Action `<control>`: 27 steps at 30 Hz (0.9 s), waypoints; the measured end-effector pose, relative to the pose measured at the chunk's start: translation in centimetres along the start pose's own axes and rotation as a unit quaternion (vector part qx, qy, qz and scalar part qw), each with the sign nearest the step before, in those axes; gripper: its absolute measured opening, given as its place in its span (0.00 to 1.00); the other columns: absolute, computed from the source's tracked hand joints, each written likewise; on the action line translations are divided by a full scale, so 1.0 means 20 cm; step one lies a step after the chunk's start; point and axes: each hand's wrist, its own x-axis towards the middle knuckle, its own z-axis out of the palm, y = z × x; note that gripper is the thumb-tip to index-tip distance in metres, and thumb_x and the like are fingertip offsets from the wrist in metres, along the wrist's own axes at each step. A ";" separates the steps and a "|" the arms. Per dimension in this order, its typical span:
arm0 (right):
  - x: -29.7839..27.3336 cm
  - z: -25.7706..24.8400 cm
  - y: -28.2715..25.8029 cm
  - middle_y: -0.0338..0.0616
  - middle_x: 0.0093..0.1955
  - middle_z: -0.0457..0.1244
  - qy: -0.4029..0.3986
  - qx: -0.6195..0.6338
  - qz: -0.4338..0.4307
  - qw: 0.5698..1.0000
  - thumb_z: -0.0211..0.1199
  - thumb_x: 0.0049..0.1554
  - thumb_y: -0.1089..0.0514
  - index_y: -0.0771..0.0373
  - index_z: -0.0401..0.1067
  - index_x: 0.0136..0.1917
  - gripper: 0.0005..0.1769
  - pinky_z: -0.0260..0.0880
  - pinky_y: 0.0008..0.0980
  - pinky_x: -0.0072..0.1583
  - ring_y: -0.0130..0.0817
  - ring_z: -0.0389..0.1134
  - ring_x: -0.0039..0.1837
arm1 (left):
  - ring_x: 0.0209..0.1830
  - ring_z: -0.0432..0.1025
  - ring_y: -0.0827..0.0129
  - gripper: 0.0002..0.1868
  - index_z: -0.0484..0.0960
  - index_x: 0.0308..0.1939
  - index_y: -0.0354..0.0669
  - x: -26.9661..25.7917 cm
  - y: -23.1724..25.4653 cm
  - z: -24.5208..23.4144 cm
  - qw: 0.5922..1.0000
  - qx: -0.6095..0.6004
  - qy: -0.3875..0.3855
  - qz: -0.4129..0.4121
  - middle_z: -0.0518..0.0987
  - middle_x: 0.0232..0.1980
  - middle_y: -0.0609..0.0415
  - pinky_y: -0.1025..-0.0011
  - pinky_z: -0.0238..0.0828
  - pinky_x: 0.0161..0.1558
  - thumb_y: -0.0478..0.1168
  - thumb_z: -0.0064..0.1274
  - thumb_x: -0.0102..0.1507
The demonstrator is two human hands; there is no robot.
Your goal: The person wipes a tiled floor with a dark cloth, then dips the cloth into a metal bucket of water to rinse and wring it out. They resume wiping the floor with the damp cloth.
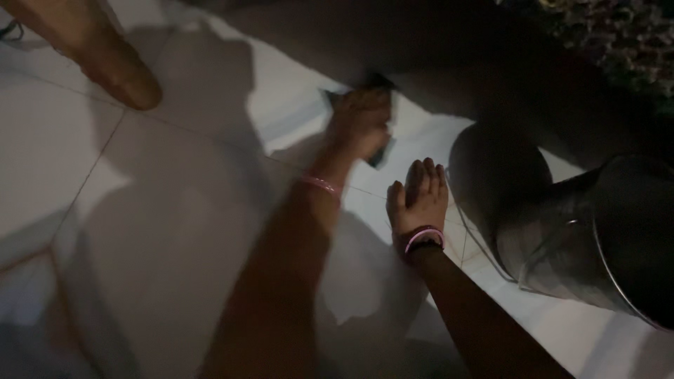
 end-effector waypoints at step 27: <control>0.01 0.02 0.02 0.60 0.84 0.44 0.017 -0.016 -0.032 0.999 0.43 0.63 0.41 0.72 0.51 0.80 0.42 0.30 0.46 0.84 0.52 0.35 0.86 | 0.79 0.47 0.43 0.42 0.74 0.67 0.48 -0.32 0.35 -0.05 0.999 -0.004 0.032 0.029 0.59 0.78 0.39 0.42 0.37 0.73 0.54 0.59 0.49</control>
